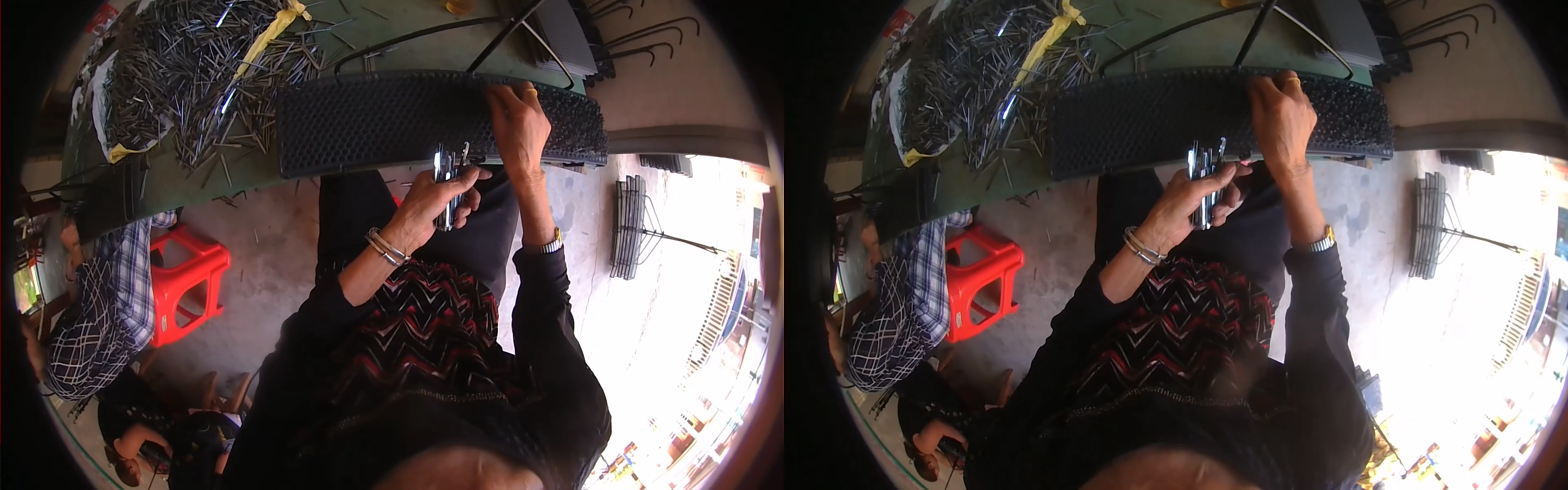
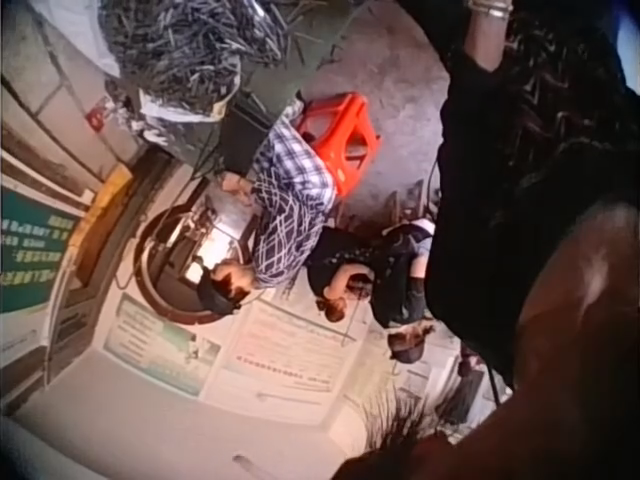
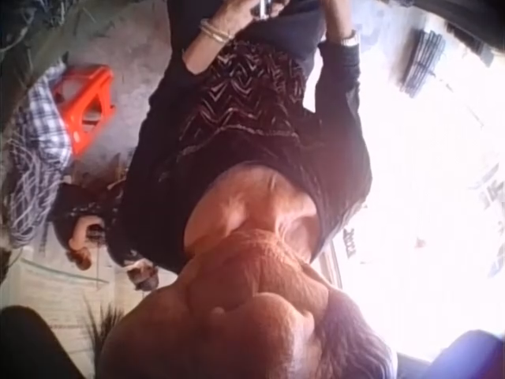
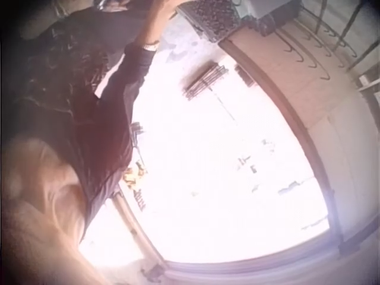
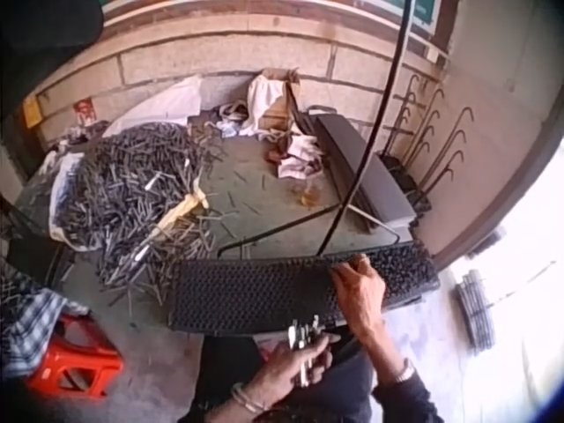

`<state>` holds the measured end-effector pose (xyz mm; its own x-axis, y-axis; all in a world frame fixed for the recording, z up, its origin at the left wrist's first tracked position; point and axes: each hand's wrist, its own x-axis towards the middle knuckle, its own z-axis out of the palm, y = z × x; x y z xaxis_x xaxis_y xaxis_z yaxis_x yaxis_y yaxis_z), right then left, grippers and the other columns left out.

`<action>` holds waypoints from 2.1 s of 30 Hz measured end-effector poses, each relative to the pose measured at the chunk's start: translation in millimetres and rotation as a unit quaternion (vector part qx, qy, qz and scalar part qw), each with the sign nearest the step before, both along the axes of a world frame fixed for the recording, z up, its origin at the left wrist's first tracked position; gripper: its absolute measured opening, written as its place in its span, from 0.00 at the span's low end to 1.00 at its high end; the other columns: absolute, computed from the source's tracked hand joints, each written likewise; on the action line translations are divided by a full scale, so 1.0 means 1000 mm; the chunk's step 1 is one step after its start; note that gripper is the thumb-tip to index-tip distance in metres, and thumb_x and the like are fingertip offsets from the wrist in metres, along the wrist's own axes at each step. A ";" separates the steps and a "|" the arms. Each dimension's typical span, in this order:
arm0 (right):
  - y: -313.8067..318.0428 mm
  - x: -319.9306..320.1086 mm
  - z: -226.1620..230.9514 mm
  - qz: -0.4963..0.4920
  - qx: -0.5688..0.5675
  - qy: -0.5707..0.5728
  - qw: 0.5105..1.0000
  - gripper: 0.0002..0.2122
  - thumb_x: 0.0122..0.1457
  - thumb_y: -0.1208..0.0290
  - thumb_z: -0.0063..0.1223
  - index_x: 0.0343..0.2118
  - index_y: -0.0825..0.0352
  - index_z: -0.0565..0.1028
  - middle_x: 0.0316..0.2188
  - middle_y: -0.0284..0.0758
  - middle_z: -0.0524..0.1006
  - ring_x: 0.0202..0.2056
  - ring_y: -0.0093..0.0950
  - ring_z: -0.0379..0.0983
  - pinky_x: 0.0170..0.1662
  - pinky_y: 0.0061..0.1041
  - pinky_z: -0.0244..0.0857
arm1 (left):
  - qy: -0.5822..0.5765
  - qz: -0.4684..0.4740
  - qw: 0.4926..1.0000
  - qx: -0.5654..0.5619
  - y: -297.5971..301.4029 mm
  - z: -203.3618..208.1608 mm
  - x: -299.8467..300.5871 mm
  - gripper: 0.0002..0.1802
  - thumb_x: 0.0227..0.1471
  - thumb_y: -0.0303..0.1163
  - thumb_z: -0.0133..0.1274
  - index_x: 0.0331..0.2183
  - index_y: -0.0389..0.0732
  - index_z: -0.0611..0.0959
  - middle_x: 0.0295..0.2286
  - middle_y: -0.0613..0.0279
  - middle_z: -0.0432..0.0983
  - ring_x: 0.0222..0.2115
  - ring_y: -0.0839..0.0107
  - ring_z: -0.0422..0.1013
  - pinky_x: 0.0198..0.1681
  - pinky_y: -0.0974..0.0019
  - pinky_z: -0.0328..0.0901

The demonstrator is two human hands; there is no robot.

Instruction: The person is inserting small metal pins into a perforated board for assembly.

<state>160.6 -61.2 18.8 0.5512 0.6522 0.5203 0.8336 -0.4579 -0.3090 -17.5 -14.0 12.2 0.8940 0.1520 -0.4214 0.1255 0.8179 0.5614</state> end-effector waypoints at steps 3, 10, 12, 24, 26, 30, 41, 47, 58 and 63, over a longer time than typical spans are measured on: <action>0.001 0.003 -0.003 -0.001 -0.021 0.002 1.000 0.06 0.56 0.69 0.57 0.37 0.57 0.81 0.35 0.33 0.74 0.33 0.36 0.75 0.34 0.32 0.69 | 0.008 -0.003 1.000 0.007 -0.002 0.003 0.001 0.22 0.56 0.41 0.56 0.45 0.32 0.78 0.21 0.62 0.73 0.16 0.79 0.65 0.18 0.74 0.60; -0.007 -0.007 0.001 0.032 -0.055 -0.078 0.995 0.10 0.55 0.68 0.58 0.41 0.57 0.81 0.36 0.34 0.75 0.38 0.35 0.72 0.42 0.34 0.66 | 0.022 -0.016 1.000 0.006 -0.004 0.006 -0.001 0.21 0.56 0.42 0.56 0.44 0.35 0.79 0.21 0.63 0.73 0.16 0.79 0.64 0.18 0.75 0.58; -0.012 -0.012 0.004 0.043 -0.009 -0.067 0.997 0.12 0.55 0.68 0.58 0.43 0.60 0.80 0.37 0.37 0.75 0.39 0.35 0.72 0.42 0.32 0.66 | 0.031 -0.026 0.999 -0.001 -0.004 0.007 0.002 0.21 0.56 0.42 0.56 0.44 0.35 0.79 0.21 0.63 0.73 0.16 0.79 0.64 0.18 0.76 0.58; -0.042 -0.034 0.036 0.039 0.084 0.309 0.946 0.05 0.59 0.73 0.53 0.36 0.68 0.75 0.29 0.35 0.79 0.29 0.26 0.75 0.33 0.23 0.66 | 0.029 -0.042 0.998 0.033 -0.005 0.001 0.002 0.17 0.56 0.43 0.57 0.37 0.38 0.82 0.19 0.65 0.72 0.16 0.80 0.63 0.16 0.76 0.55; -0.032 -0.023 0.027 -0.031 0.108 0.144 0.983 0.04 0.59 0.74 0.53 0.35 0.67 0.74 0.28 0.38 0.79 0.27 0.28 0.76 0.31 0.26 0.67 | 0.026 -0.037 0.999 0.030 -0.005 0.001 0.003 0.17 0.56 0.43 0.57 0.37 0.38 0.82 0.19 0.65 0.72 0.16 0.81 0.63 0.16 0.76 0.55; -0.017 -0.006 0.000 -0.009 0.147 0.095 0.985 0.03 0.59 0.74 0.54 0.34 0.67 0.75 0.27 0.39 0.78 0.27 0.32 0.76 0.31 0.28 0.68 | 0.013 -0.030 0.999 0.010 -0.008 0.006 0.008 0.17 0.56 0.42 0.56 0.38 0.38 0.82 0.19 0.65 0.72 0.16 0.81 0.63 0.16 0.76 0.55; -0.016 -0.011 -0.003 -0.042 0.022 -0.042 0.998 0.06 0.55 0.68 0.59 0.36 0.56 0.80 0.35 0.34 0.73 0.37 0.36 0.73 0.37 0.33 0.67 | -0.004 -0.077 0.997 -0.004 -0.002 0.005 0.006 0.17 0.56 0.41 0.57 0.38 0.36 0.81 0.19 0.64 0.72 0.15 0.81 0.62 0.15 0.76 0.55; -0.029 -0.018 0.011 -0.016 0.038 0.031 0.999 0.07 0.55 0.67 0.59 0.37 0.58 0.81 0.35 0.35 0.74 0.35 0.33 0.72 0.37 0.30 0.66 | 0.001 -0.092 0.995 0.026 -0.005 -0.002 0.006 0.17 0.55 0.41 0.57 0.38 0.37 0.81 0.18 0.64 0.72 0.14 0.81 0.62 0.14 0.77 0.54; -0.057 -0.033 0.038 0.166 0.000 0.511 0.843 0.06 0.58 0.75 0.52 0.35 0.71 0.76 0.31 0.32 0.76 0.33 0.20 0.71 0.32 0.20 0.64 | -0.026 -0.130 0.991 0.026 -0.004 -0.003 0.010 0.15 0.55 0.38 0.57 0.41 0.40 0.77 0.19 0.65 0.71 0.15 0.82 0.62 0.14 0.77 0.56; -0.051 -0.032 0.029 0.076 0.113 0.408 0.903 0.04 0.59 0.75 0.52 0.33 0.70 0.74 0.26 0.31 0.77 0.27 0.19 0.71 0.32 0.19 0.64 | -0.028 -0.118 0.993 -0.002 0.002 -0.014 0.014 0.16 0.55 0.41 0.58 0.38 0.38 0.79 0.19 0.65 0.72 0.17 0.80 0.64 0.15 0.76 0.56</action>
